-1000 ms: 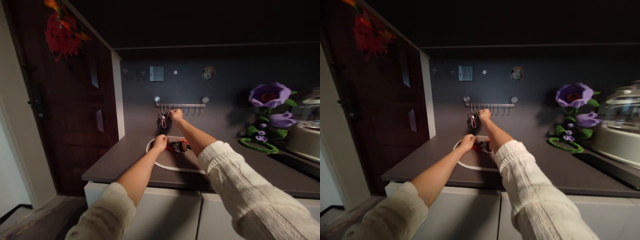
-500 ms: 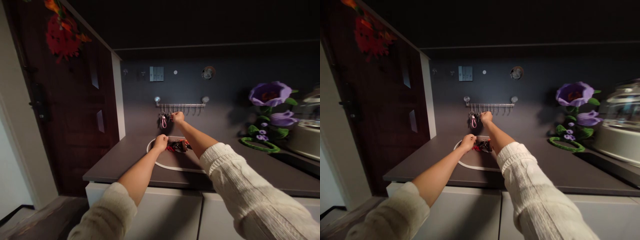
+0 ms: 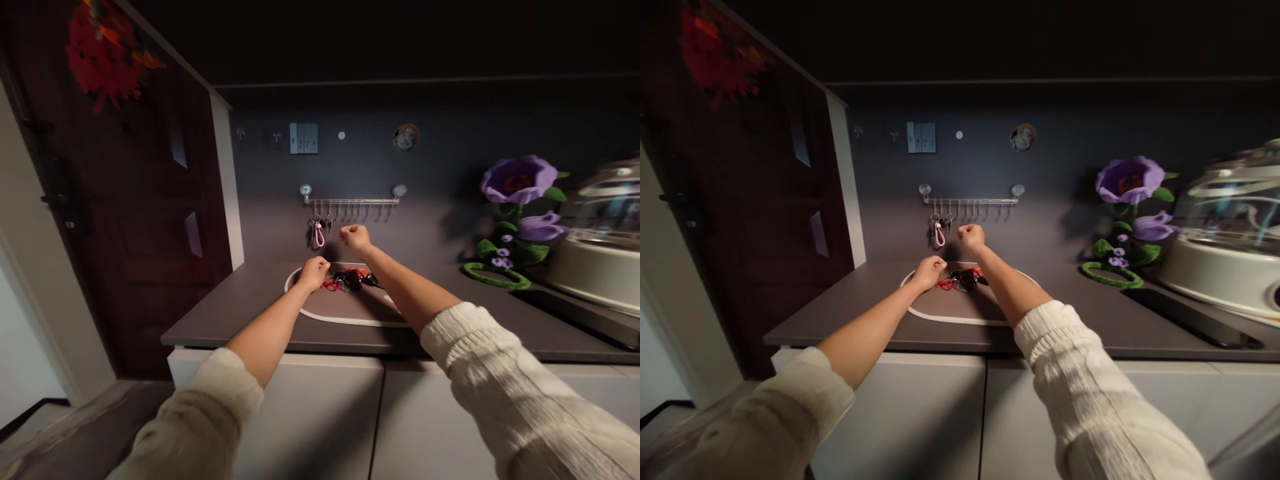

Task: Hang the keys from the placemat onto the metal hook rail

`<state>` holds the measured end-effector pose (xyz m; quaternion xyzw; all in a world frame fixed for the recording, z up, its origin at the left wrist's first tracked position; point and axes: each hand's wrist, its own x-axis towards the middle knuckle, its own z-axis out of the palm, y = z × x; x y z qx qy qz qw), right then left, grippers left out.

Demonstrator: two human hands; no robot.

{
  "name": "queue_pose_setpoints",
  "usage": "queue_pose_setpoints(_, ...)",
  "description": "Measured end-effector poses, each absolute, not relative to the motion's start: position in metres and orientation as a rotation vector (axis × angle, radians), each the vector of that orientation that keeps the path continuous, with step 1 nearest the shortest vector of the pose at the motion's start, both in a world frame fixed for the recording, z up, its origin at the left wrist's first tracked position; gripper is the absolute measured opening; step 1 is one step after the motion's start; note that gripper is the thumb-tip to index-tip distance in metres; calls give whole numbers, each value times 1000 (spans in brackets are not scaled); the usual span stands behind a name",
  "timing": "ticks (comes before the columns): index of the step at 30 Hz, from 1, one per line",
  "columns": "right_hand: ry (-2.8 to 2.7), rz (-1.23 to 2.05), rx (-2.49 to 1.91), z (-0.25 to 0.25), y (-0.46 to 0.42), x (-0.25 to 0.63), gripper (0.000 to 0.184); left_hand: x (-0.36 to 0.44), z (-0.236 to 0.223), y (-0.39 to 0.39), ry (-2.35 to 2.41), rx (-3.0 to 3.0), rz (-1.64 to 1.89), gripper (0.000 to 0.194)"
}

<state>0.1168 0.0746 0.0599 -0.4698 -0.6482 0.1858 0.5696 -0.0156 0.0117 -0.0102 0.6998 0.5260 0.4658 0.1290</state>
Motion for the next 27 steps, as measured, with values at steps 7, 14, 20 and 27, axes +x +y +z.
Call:
queue_pose_setpoints(7,-1645,515,-1102,31,40,139,9,-16,-8,12,1501,2271,1267,16)
queue_pose_setpoints(14,-1891,233,-1246,12,14,147,13,-17,-10,14,1598,2412,1126,26)
queue_pose_setpoints(20,-2056,-14,-1276,4,13,144,17,-15,-13,22,1590,2460,1057,29)
queue_pose_setpoints(27,-2043,-38,-1325,0,16,140,20,-17,-17,29,1500,2558,988,28)
